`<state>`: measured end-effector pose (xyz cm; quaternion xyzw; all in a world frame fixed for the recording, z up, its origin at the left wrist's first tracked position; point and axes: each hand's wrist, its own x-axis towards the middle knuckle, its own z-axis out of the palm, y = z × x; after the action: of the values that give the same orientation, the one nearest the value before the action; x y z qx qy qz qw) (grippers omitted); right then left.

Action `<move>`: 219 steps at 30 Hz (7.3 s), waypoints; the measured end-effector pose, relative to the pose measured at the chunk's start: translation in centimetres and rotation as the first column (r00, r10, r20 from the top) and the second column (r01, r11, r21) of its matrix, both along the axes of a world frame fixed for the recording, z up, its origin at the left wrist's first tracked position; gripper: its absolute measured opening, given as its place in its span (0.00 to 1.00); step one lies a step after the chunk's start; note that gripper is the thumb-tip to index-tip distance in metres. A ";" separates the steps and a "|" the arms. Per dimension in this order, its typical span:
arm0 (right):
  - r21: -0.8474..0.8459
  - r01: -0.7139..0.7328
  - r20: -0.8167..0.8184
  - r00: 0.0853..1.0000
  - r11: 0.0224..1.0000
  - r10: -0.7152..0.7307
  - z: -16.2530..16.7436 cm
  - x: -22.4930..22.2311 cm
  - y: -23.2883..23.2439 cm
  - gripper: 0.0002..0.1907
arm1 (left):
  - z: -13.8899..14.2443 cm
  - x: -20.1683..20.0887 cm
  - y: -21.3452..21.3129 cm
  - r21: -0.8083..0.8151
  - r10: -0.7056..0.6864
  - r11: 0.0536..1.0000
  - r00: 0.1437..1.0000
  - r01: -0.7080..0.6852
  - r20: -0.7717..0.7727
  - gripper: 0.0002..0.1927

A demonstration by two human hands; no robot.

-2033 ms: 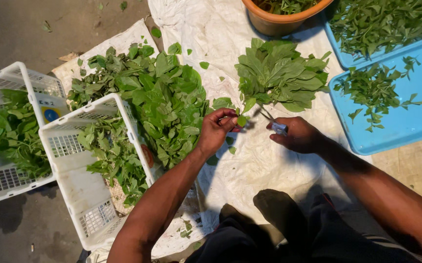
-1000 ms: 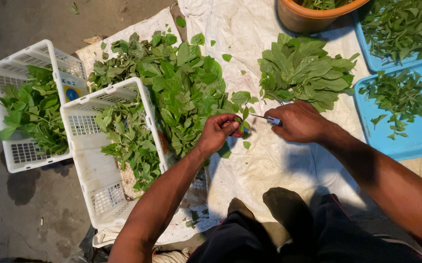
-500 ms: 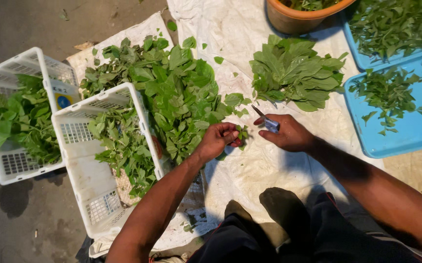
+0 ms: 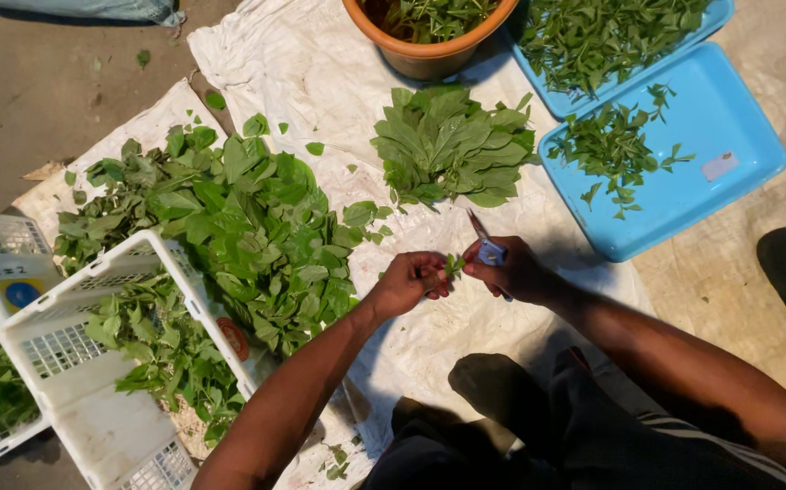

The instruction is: The person uses scissors to trim leaves from stems over a white sack on the floor. Trimmed leaves are placed into white plastic crates, while stems are set aside. The work continues steadily with the same repetitive cutting and sorting actions.

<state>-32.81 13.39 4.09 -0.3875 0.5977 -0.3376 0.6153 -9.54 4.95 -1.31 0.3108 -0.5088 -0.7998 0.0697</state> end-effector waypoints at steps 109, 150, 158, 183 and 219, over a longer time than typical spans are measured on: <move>0.070 0.233 0.273 0.931 0.970 -0.243 0.2 6.7 -5.4 0.08 | 1.5 8.3 1.9 -0.030 0.339 0.941 0.939 -0.337 0.059 0.12; -0.219 -0.195 -0.161 0.974 0.956 0.162 0.1 5.6 -7.8 0.26 | 3.9 5.9 -4.9 -0.590 0.632 0.671 0.763 -0.448 0.139 0.07; -0.233 -0.416 -0.717 0.684 0.879 0.134 1.8 3.9 -5.2 0.21 | 7.1 4.0 -3.5 -0.695 0.548 0.677 0.796 -0.241 0.259 0.08; -0.158 -0.207 -0.331 0.932 0.965 0.146 -2.0 1.2 -0.5 0.17 | 4.5 1.1 -0.7 -0.353 0.344 0.886 0.937 -0.301 0.063 0.08; 0.211 0.251 0.268 0.915 0.945 -0.303 -0.8 1.7 0.0 0.10 | 6.8 -0.7 -0.3 -0.607 0.182 0.795 0.963 -0.024 0.200 0.10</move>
<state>-31.07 13.39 3.25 -0.1891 0.5745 -0.4228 0.6748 -10.20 4.62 5.54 0.3979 -0.7219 -0.5475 0.1439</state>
